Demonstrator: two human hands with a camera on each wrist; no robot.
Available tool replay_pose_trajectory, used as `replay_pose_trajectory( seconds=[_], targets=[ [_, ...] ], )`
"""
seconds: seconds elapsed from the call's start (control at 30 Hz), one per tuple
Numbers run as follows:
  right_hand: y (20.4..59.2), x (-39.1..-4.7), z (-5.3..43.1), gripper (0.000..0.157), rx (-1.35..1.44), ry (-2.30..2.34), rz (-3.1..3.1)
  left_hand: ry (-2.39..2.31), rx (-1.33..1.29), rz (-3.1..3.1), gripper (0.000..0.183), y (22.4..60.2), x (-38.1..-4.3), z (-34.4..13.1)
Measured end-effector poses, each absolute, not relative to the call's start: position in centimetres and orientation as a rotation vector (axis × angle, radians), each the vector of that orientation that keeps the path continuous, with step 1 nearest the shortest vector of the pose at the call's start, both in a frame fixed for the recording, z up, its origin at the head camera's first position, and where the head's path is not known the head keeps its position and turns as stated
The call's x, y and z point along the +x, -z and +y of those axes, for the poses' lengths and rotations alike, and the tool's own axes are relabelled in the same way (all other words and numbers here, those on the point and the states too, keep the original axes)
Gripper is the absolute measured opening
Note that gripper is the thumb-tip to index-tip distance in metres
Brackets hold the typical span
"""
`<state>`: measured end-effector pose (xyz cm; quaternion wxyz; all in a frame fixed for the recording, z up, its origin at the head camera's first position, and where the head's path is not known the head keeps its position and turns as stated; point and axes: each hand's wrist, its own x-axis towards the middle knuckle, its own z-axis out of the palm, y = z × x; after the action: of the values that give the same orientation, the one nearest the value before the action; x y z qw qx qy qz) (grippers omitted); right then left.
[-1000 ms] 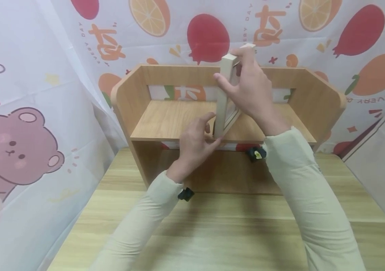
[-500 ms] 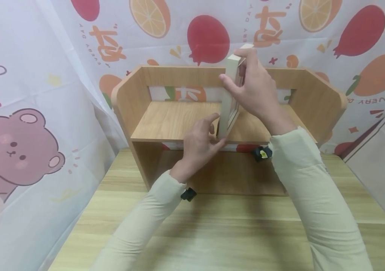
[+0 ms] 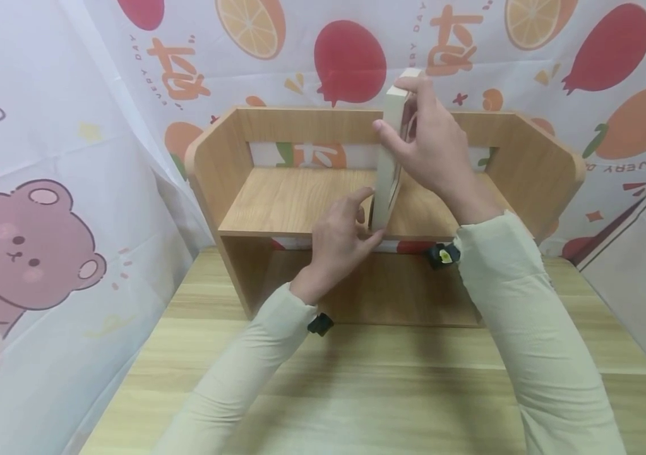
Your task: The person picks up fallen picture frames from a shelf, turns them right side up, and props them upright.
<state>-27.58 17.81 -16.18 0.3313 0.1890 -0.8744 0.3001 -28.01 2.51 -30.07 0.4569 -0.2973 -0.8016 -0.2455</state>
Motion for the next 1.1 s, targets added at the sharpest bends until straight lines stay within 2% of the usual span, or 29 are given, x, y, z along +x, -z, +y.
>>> replay_pose_trajectory(
  seconds=[1.1],
  targets=[
    [16.1, -27.4, 19.3, 0.051, 0.566, -0.846, -2.306, 0.584, -0.775, -1.966, 0.055, 29.9, -28.1, 3.3]
  ],
)
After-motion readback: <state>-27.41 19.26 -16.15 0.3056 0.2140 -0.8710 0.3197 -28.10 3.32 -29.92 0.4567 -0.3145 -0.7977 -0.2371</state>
